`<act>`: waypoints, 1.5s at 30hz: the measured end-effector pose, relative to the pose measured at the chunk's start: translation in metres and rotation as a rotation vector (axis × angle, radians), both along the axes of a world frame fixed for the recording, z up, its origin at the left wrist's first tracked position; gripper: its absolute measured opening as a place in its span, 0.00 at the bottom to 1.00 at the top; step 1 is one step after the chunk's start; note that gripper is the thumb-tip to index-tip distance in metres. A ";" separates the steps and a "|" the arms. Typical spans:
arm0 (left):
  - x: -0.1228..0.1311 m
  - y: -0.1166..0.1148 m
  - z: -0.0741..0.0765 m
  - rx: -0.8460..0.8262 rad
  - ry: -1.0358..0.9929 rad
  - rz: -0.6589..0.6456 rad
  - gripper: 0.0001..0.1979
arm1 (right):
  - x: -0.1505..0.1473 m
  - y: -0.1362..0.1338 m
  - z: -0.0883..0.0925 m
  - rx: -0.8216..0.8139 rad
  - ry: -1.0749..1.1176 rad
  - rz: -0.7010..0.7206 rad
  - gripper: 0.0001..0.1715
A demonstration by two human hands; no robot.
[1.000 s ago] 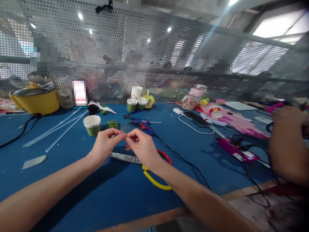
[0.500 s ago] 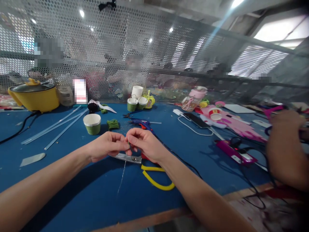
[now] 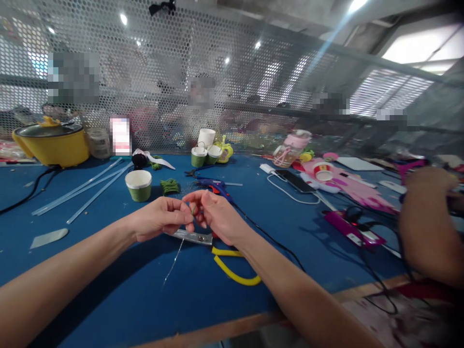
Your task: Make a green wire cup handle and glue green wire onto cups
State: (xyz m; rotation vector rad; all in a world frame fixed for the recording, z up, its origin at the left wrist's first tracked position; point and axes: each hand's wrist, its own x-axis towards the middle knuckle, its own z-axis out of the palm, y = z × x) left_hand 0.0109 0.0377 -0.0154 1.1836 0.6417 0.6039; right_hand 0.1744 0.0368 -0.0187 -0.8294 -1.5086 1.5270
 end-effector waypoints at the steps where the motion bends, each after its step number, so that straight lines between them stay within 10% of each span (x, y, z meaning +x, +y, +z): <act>1: 0.000 0.000 0.000 0.000 0.015 0.003 0.10 | 0.000 -0.001 0.001 0.030 -0.028 -0.022 0.22; 45: -0.003 0.001 0.008 0.227 0.251 0.067 0.08 | 0.004 -0.006 0.011 0.116 -0.238 -0.061 0.14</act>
